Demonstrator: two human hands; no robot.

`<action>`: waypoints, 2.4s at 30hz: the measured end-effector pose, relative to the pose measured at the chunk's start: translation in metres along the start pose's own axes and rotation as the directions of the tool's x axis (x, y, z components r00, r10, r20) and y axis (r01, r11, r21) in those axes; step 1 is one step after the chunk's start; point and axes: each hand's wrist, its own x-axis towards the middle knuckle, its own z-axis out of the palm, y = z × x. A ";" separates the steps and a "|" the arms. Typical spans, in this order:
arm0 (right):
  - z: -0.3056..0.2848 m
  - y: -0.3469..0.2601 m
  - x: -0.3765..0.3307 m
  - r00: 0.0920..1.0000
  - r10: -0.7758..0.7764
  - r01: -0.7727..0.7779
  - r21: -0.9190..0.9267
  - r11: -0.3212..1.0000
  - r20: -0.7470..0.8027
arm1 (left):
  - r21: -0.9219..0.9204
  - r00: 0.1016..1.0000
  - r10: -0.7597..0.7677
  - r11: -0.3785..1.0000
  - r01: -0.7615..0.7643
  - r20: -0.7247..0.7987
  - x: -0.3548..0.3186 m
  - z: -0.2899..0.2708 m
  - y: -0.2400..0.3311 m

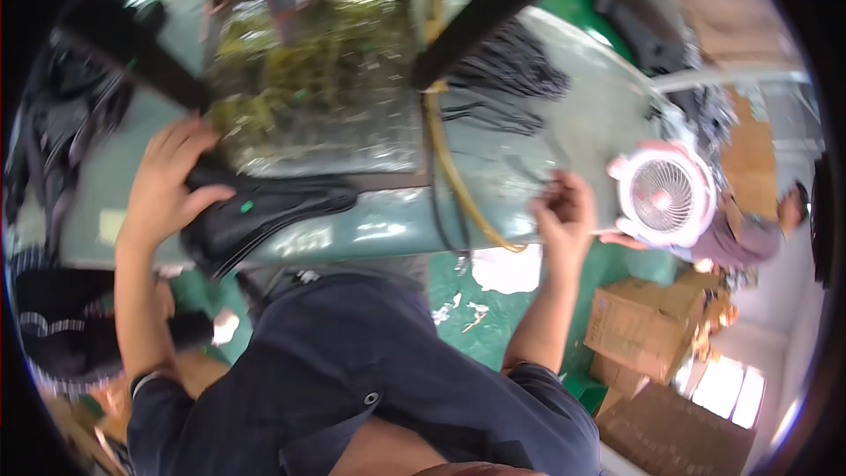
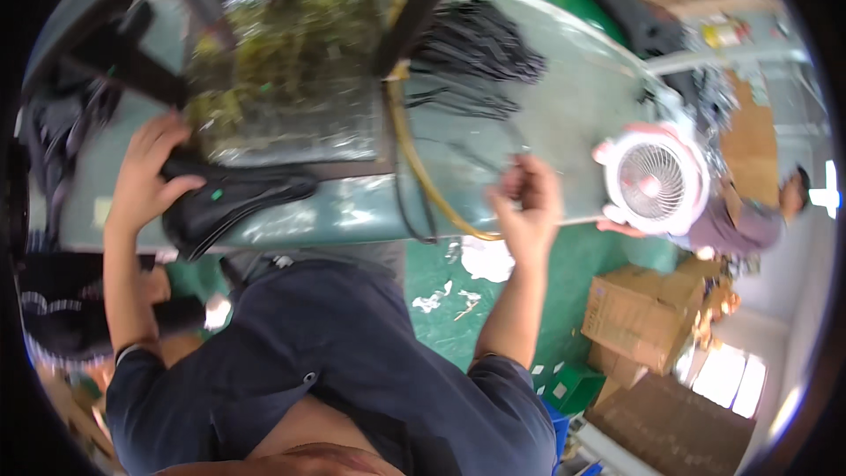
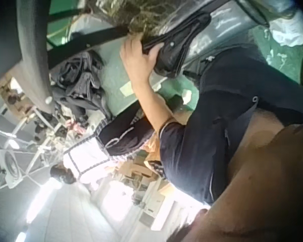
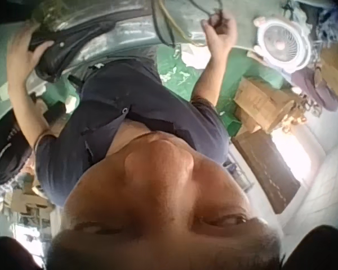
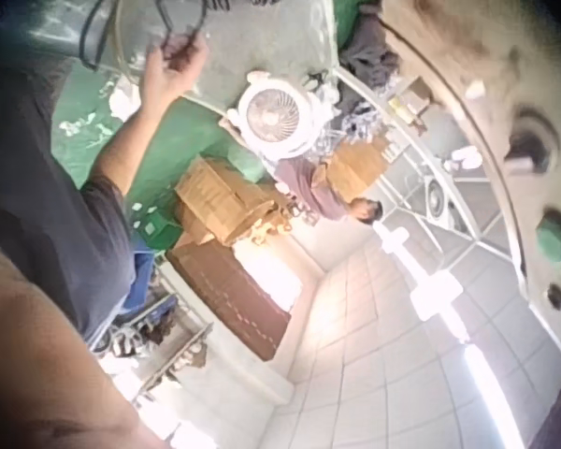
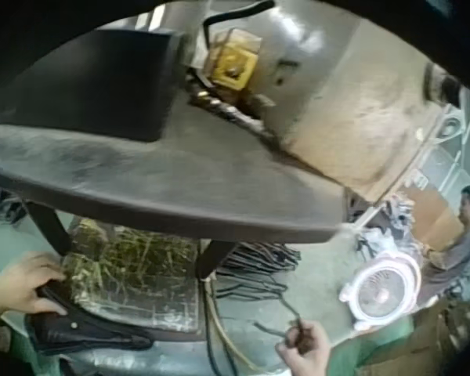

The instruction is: Assembling bicycle seats by threading a cable into the base and using a pneumatic press.

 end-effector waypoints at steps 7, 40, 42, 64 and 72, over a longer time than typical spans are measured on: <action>0.082 -0.042 -0.009 0.866 -0.233 0.218 0.086 0.972 0.443 | -0.296 0.976 -0.028 0.955 -0.039 -0.217 0.026 0.039 0.046; 0.194 -0.036 -0.019 0.686 -0.548 0.655 -0.079 0.751 0.478 | -0.722 0.670 -0.507 0.689 -0.063 -0.543 0.002 0.135 0.060; 0.196 -0.032 -0.021 0.686 -0.542 0.641 -0.052 0.766 0.484 | -0.733 0.657 -0.522 0.677 -0.068 -0.543 0.003 0.135 0.060; 0.213 -0.046 -0.005 0.524 -0.672 0.818 -0.091 0.568 0.523 | -0.751 0.703 -0.529 0.660 -0.010 -0.475 0.005 0.128 0.064; 0.215 -0.045 0.000 0.556 -0.607 0.733 0.011 0.681 0.568 | -0.726 0.709 -0.482 0.685 -0.062 -0.515 0.007 0.129 0.059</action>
